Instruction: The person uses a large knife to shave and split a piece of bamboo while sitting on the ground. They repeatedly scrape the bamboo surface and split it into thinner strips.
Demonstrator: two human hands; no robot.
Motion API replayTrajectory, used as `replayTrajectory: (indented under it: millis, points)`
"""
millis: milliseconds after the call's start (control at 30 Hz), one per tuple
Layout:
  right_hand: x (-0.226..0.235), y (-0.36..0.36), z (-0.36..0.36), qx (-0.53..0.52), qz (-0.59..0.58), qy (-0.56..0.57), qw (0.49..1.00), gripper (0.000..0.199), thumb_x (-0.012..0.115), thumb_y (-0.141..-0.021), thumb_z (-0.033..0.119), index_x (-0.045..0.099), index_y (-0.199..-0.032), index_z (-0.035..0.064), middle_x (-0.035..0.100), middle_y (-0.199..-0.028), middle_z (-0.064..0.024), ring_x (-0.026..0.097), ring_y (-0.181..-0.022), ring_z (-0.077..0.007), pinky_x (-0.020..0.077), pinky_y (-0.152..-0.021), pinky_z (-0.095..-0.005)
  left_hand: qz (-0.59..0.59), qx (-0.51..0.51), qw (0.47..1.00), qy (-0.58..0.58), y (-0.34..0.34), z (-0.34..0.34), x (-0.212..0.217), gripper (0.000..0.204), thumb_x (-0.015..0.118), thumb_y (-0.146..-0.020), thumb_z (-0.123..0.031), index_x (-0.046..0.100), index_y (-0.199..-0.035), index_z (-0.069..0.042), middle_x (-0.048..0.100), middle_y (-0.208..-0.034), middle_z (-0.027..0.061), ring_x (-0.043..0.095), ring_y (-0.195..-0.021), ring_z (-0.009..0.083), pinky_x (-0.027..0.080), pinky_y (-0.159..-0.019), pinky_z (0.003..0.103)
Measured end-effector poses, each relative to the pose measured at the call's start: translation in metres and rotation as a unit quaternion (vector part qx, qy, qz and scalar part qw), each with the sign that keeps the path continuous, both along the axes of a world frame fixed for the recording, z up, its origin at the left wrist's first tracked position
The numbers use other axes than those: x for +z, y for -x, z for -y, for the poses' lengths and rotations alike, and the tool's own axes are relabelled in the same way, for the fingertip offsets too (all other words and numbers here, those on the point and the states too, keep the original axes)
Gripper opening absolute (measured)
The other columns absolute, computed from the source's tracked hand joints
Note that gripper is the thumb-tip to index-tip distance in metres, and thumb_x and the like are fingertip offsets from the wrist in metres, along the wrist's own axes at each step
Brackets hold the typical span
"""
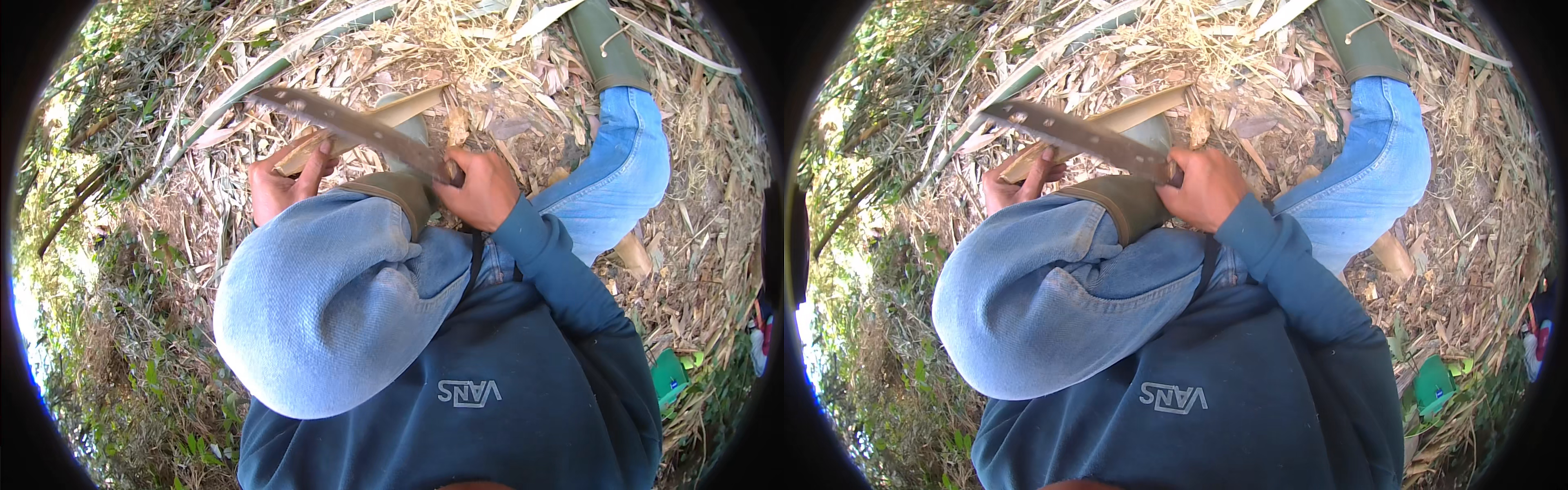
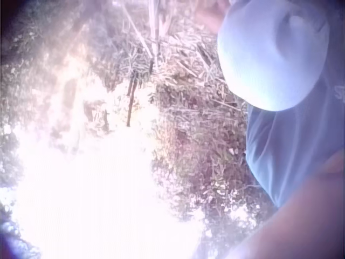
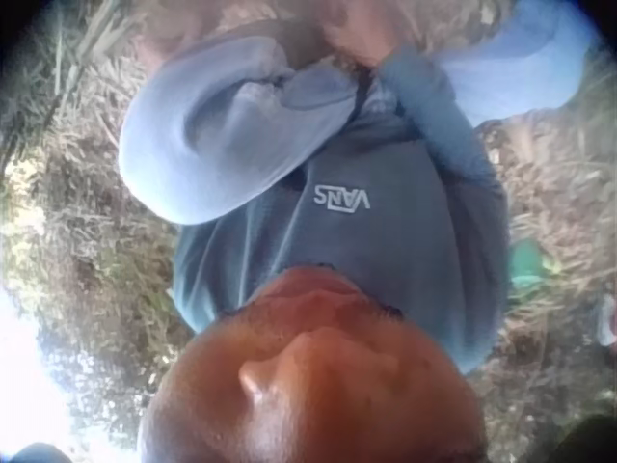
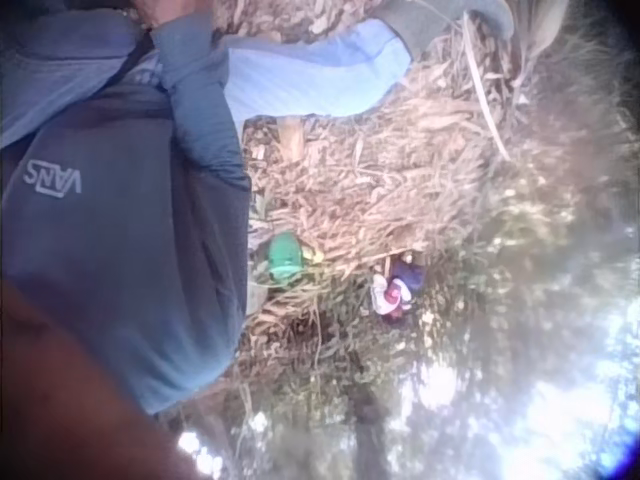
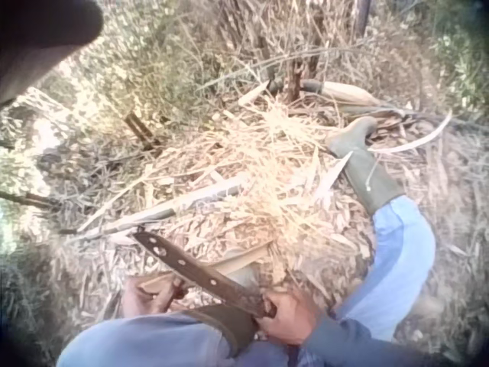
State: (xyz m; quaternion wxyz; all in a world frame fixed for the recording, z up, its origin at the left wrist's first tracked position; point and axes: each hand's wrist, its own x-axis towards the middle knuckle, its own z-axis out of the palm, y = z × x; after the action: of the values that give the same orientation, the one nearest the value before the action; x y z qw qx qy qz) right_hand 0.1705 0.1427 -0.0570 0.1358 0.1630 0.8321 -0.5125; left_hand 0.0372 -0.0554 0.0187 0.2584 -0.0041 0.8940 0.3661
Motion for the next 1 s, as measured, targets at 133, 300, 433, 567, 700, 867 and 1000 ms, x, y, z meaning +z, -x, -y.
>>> replayTrajectory:
  millis: [133,300,433,567,700,867,1000]
  points:
    - [-0.018,-0.004,-0.003,-0.022,0.006,-0.032,0.999,0.019,0.070,-0.075,0.018,0.064,-0.085,0.0023,0.059,-0.063,-0.0197,0.061,-0.063,-0.0400,0.0466,-0.057,-0.0438,0.009,0.010,1.000,0.010,-0.002,0.001,-0.007,0.027,0.069,-0.089,-0.015,0.069,-0.107,0.006,0.073,-0.080,0.0165,0.072,-0.073,0.0192,0.059,-0.064,0.030]
    - [-0.010,-0.016,-0.005,-0.022,0.003,-0.002,1.000,0.018,0.069,-0.076,0.017,0.064,-0.084,0.0024,0.059,-0.063,-0.0201,0.061,-0.064,-0.0407,0.0468,-0.058,-0.0435,-0.020,-0.032,0.999,0.006,-0.001,0.000,-0.005,0.024,0.069,-0.089,-0.013,0.070,-0.106,0.003,0.073,-0.079,0.0152,0.072,-0.071,0.0195,0.059,-0.064,0.030]
    - [-0.030,-0.010,-0.009,-0.040,0.030,-0.017,0.999,0.023,0.070,-0.076,0.025,0.064,-0.080,0.0027,0.063,-0.066,-0.0201,0.063,-0.067,-0.0397,0.0499,-0.063,-0.0465,-0.020,-0.011,1.000,-0.007,0.000,-0.005,-0.006,0.023,0.069,-0.089,-0.012,0.070,-0.104,0.005,0.072,-0.078,0.0157,0.072,-0.071,0.0189,0.060,-0.064,0.030]
    - [-0.009,-0.008,-0.023,-0.015,0.137,0.108,0.985,0.028,0.068,-0.076,0.028,0.064,-0.077,0.0002,0.062,-0.064,-0.0205,0.063,-0.066,-0.0392,0.0495,-0.062,-0.0451,-0.004,-0.006,1.000,-0.030,0.001,0.002,-0.012,0.025,0.070,-0.088,-0.012,0.069,-0.104,0.007,0.072,-0.079,0.0165,0.072,-0.071,0.0190,0.060,-0.064,0.030]
    - [0.009,-0.008,-0.012,-0.014,0.048,0.006,0.999,0.021,0.067,-0.079,0.020,0.061,-0.079,-0.0004,0.058,-0.061,-0.0199,0.059,-0.059,-0.0394,0.0444,-0.058,-0.0473,-0.002,-0.004,1.000,-0.020,0.002,-0.003,-0.010,0.025,0.069,-0.089,-0.013,0.069,-0.104,0.007,0.072,-0.079,0.0154,0.072,-0.071,0.0180,0.059,-0.065,0.029]
    - [-0.044,0.004,-0.010,-0.026,0.032,-0.068,0.997,0.026,0.066,-0.077,0.025,0.061,-0.079,-0.0002,0.060,-0.065,-0.0228,0.062,-0.069,-0.0422,0.0492,-0.067,-0.0483,-0.005,-0.003,1.000,0.012,0.002,-0.011,0.000,0.025,0.070,-0.088,-0.015,0.071,-0.104,0.004,0.072,-0.078,0.0159,0.072,-0.070,0.0177,0.058,-0.064,0.028]
    - [-0.090,0.025,-0.035,-0.024,0.161,-0.063,0.985,0.029,0.063,-0.077,0.031,0.069,-0.084,0.0032,0.067,-0.081,-0.0245,0.066,-0.082,-0.0393,0.0521,-0.078,-0.0469,-0.021,-0.047,0.999,0.004,0.004,-0.004,-0.006,0.026,0.070,-0.088,-0.016,0.071,-0.103,0.004,0.072,-0.078,0.0155,0.072,-0.069,0.0180,0.058,-0.063,0.029]
